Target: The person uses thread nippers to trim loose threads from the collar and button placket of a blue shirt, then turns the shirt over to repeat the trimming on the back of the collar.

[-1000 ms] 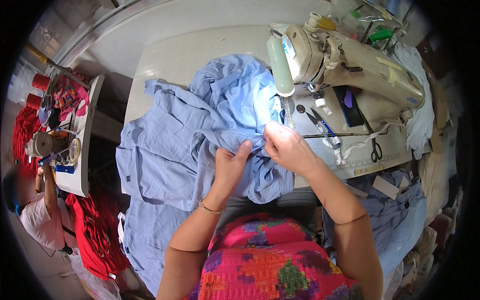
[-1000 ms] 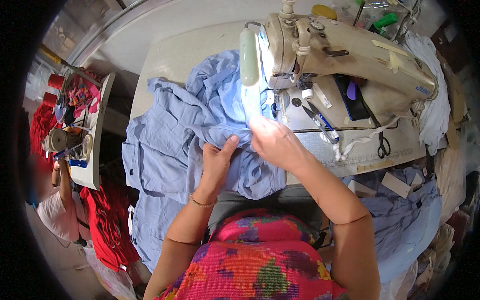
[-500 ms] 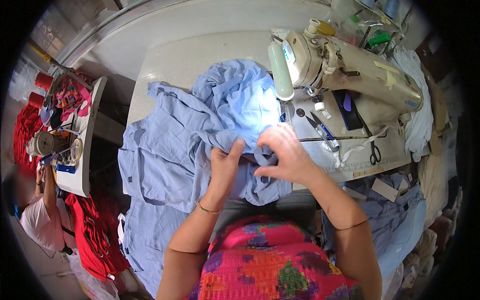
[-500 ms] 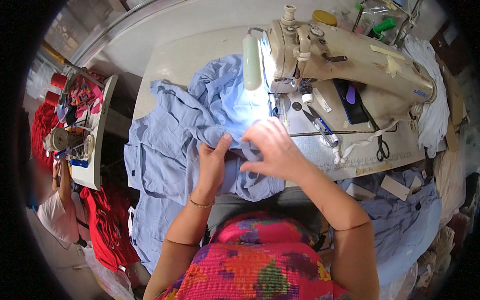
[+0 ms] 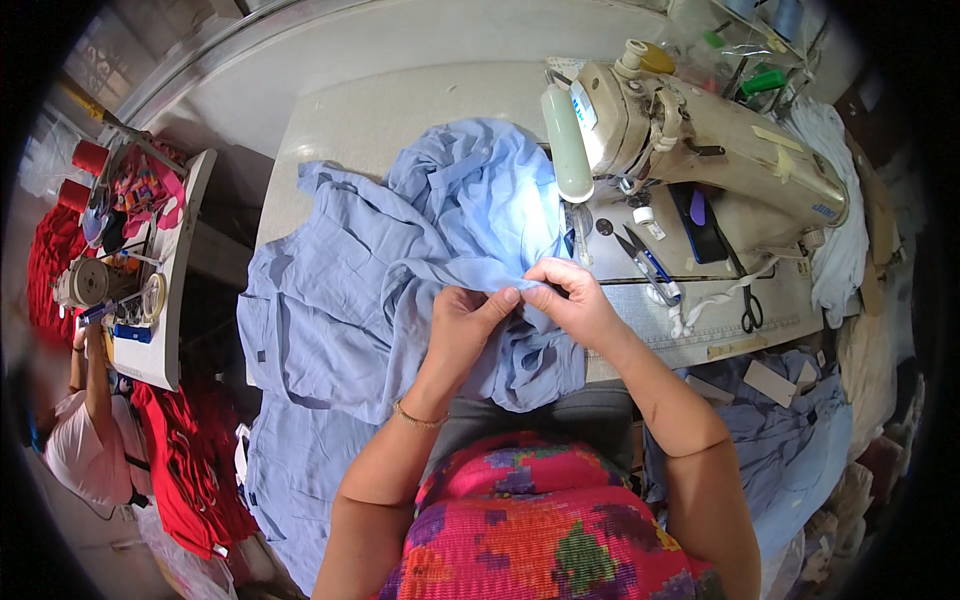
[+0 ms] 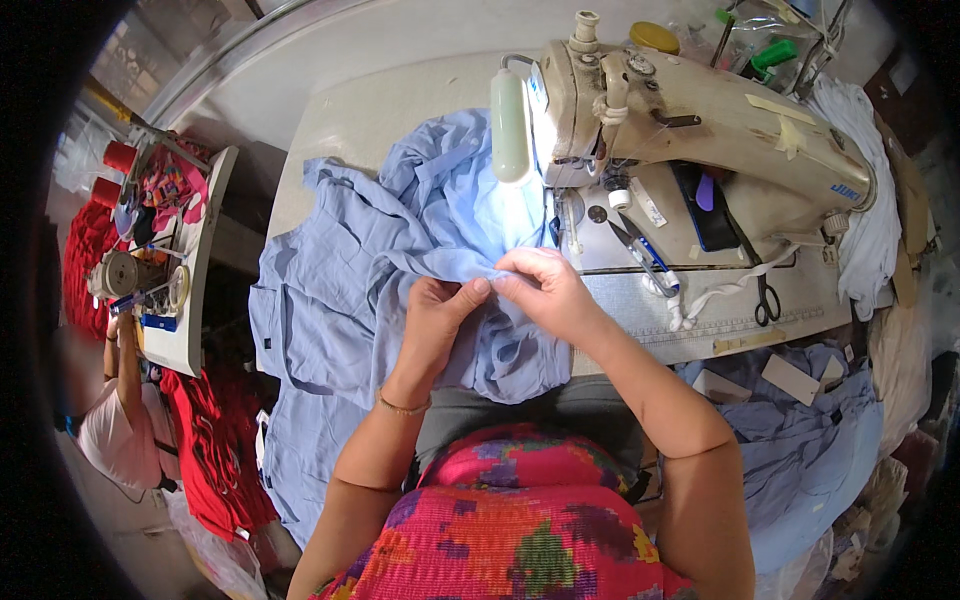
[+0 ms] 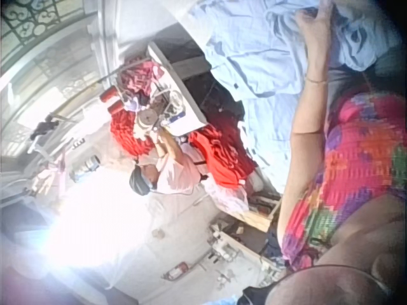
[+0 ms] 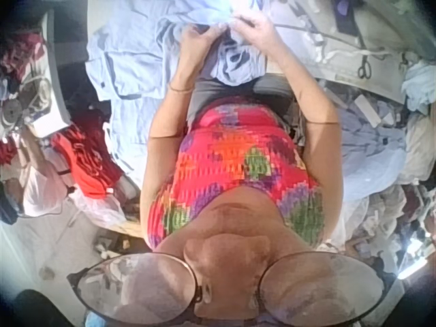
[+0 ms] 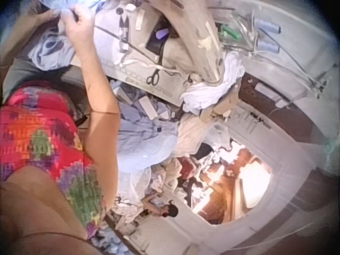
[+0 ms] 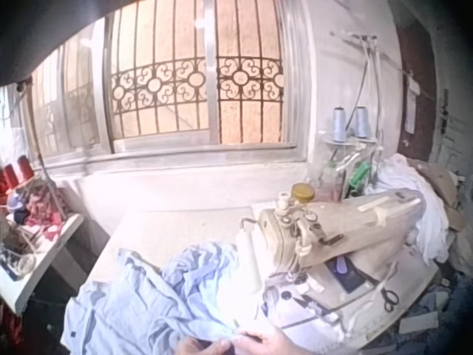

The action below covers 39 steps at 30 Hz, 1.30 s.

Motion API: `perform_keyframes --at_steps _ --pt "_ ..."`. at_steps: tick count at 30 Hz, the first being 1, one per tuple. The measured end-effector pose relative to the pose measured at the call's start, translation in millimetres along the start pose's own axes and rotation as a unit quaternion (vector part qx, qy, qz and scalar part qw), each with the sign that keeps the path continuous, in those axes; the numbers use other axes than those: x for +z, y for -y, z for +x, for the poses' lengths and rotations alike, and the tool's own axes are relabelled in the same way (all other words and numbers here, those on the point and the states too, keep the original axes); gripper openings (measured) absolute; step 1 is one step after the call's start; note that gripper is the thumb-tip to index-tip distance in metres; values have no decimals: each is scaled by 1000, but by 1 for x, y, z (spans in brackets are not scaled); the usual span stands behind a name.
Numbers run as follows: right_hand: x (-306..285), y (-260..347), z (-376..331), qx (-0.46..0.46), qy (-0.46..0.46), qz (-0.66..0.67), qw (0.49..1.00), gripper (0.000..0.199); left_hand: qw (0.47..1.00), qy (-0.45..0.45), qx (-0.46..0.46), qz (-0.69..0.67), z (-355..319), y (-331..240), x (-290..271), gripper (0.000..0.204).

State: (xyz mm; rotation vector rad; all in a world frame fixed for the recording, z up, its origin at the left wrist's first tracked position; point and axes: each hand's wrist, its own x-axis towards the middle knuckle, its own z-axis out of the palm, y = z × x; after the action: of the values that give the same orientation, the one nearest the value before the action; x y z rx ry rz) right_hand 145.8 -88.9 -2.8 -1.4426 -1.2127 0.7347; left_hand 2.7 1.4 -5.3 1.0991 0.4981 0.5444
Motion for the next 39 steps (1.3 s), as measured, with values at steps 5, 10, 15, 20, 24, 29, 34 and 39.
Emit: perform_keyframes --at_steps 5,10,15,20,24,29,34,39 --pt "-4 -1 3 53 -4 97 994 15 998 9 39 -44 6 16 -13 14" --pt "-3 -6 3 128 -80 268 952 13 1000 -16 18 2 4 14 -4 12" --pt "5 7 -3 53 -10 86 995 10 993 -23 -1 116 8 12 -2 19" --pt "6 3 -2 90 -51 172 980 9 999 -30 32 27 8 17 -7 17" --pt "9 -6 -1 118 -78 293 946 10 996 -55 59 25 6 18 -3 14" --pt "6 -3 -3 100 -71 243 962 19 996 -71 19 -41 1 6 6 17" --pt "9 16 -7 -53 -58 -59 995 56 998 -34 -11 -59 3 -1 6 26" --pt "19 18 1 -22 -117 -146 982 53 994 5 64 83 5 8 7 32"
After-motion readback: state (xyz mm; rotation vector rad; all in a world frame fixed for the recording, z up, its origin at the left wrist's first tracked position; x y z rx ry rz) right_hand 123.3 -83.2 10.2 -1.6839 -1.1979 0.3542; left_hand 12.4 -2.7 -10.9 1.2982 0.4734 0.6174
